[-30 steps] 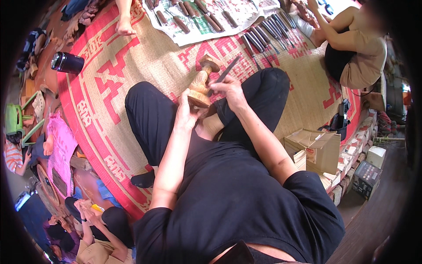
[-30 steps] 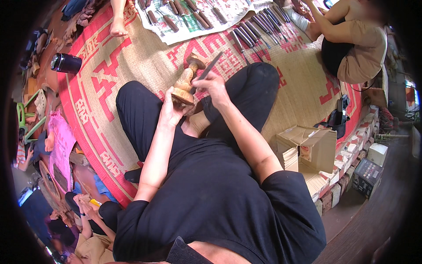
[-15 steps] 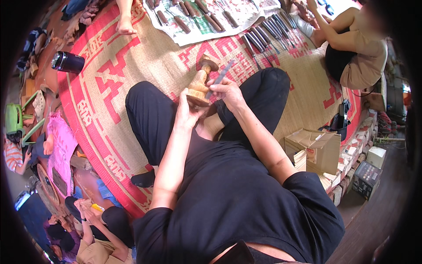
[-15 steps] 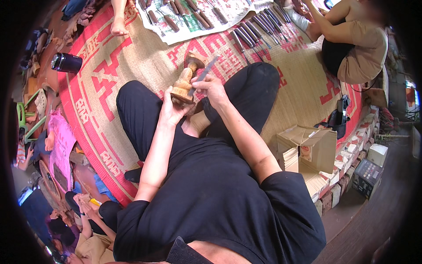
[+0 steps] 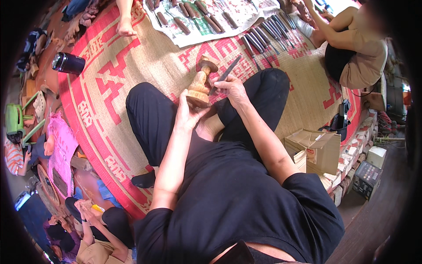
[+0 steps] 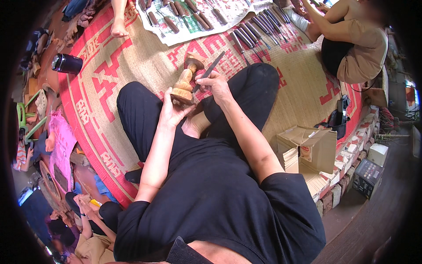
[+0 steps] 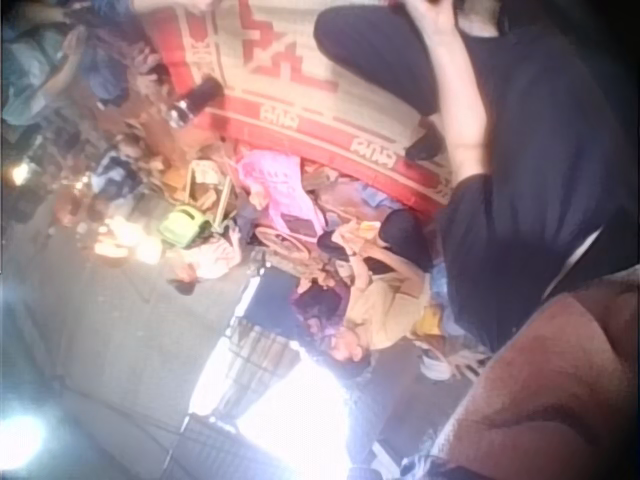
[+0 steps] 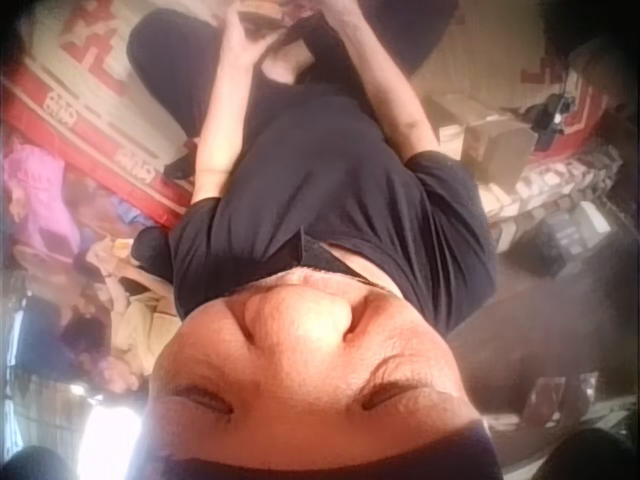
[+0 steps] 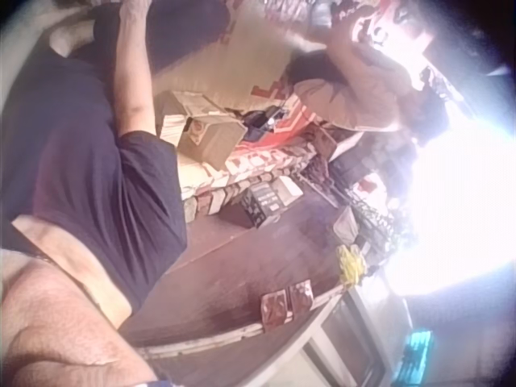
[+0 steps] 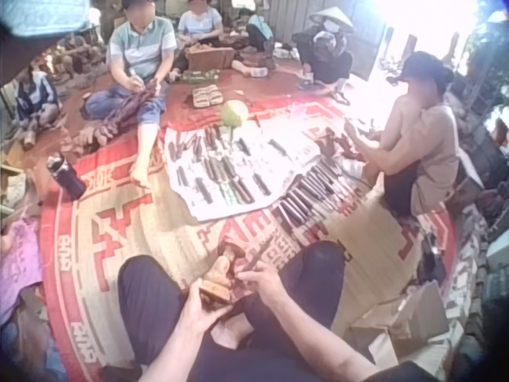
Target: The person sits on a mat and carves a small wooden object using a chisel. They hold the wood in their left hand and use the chisel in their right hand to shape the surface, occasionally rotating the object to access different sides.
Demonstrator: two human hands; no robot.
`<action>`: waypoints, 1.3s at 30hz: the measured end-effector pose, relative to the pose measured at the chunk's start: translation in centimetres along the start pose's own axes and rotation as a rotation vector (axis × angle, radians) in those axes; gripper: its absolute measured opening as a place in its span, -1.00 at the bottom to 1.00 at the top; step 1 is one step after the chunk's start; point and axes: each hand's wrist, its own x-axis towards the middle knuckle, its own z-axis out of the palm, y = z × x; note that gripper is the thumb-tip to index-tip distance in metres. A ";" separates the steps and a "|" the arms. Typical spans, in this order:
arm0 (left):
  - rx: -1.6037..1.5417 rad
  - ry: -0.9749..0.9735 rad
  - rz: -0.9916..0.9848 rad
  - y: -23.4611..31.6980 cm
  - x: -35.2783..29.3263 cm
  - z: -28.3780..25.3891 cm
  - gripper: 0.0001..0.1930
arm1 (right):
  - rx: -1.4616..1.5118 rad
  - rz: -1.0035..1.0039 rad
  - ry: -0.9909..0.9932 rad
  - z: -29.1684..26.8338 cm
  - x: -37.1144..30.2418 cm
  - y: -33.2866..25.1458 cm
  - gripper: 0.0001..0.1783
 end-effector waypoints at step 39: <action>0.192 0.043 0.117 -0.3 0.0 0.4 -0.42 | -0.107 -0.063 0.035 1.5 -0.1 0.0 -0.86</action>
